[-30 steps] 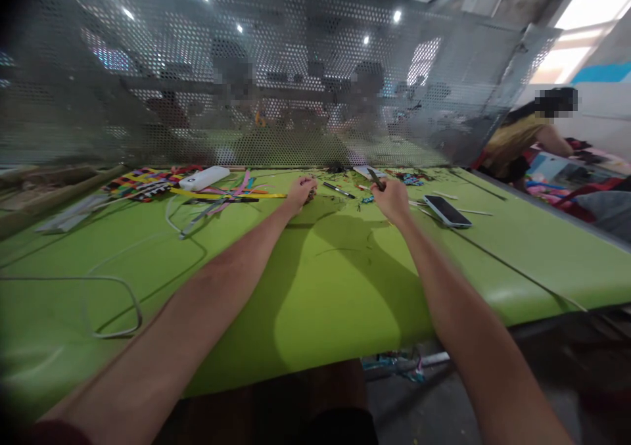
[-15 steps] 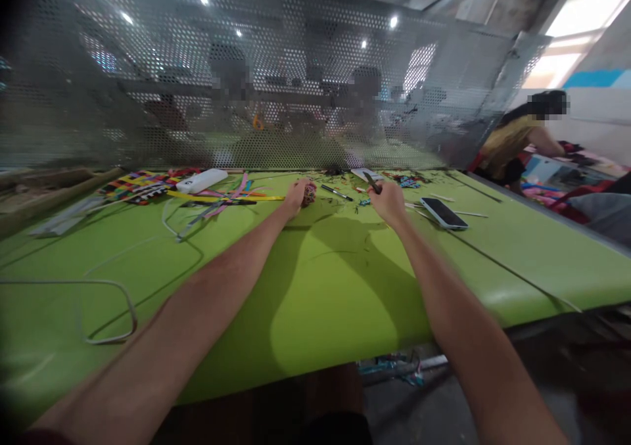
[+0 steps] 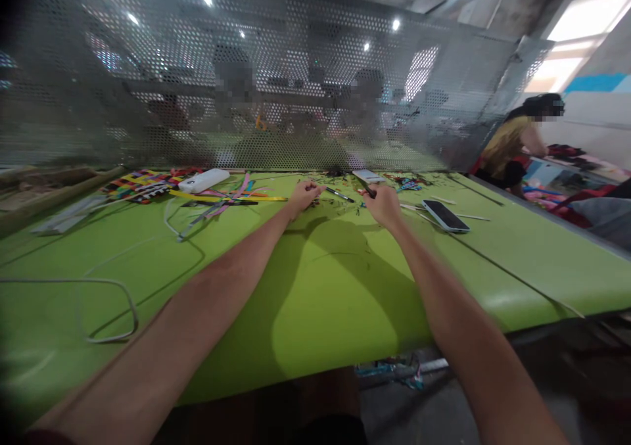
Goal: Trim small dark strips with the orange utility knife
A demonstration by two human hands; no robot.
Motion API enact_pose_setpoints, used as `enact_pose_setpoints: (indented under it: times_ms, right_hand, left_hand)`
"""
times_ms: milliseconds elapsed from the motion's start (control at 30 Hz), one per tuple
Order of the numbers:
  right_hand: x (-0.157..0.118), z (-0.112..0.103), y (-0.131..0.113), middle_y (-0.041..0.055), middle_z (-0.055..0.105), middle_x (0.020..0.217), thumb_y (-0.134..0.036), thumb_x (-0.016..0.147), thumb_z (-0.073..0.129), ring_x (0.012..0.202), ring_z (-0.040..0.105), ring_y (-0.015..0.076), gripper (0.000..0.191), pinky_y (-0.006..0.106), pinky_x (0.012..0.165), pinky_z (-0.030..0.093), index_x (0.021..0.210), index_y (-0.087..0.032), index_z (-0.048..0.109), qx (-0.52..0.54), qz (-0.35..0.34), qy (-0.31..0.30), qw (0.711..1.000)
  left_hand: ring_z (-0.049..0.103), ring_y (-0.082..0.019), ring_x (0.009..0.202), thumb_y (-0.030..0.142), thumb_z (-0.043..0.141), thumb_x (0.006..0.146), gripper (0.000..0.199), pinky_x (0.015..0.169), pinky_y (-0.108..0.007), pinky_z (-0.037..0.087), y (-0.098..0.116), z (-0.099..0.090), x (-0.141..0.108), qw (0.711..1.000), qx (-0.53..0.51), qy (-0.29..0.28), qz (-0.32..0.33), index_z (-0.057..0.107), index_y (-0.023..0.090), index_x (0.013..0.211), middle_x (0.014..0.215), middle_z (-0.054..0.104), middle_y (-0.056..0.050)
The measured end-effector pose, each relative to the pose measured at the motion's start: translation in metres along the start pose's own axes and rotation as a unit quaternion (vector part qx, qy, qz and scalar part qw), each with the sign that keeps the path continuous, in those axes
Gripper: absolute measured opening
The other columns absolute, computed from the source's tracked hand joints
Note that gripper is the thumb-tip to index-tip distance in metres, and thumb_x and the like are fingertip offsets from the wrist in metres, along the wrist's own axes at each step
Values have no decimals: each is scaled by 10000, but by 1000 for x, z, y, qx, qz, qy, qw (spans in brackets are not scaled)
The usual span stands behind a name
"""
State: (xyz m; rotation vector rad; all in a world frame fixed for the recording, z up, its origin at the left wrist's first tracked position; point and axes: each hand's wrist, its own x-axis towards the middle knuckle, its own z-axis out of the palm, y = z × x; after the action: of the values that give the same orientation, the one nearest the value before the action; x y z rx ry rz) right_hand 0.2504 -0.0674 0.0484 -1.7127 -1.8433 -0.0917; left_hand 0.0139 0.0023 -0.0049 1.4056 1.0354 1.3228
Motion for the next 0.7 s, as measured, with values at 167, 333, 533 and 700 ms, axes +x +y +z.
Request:
enact_pose_setpoints:
  times_ms: [167,333,533,700]
  right_hand:
    - [-1,-3,-2,85,730,744,-212,910,568,709,640,227,284,313,727,477,1017,-119,813,6,1,-3,1000]
    - [-1,-3,-3,77,724,740,-207,916,569,696,638,219,287,305,713,470,1041,-119,812,12,7,-2,1000]
    - [0,-2,-4,94,745,782,-190,916,571,758,676,245,275,319,740,481,1036,-130,812,20,8,0,1000]
    - [-1,-4,-6,113,755,804,-174,917,566,742,672,249,282,331,741,478,1049,-116,808,22,17,-7,1000]
  left_hand:
    - [485,-120,652,33,840,648,264,626,-221,384,0,2,-1,998,49,8,28,615,170,629,661,569,16]
    - [512,-118,649,-20,730,674,217,614,-210,395,-2,2,2,999,37,27,18,636,175,682,661,576,18]
    - [664,-124,636,37,648,782,132,648,-238,530,0,-3,1,998,-53,3,-41,651,164,818,714,646,-5]
    - [700,-110,617,97,643,838,87,570,-212,511,5,-11,-1,989,-122,10,-80,605,174,827,782,661,2]
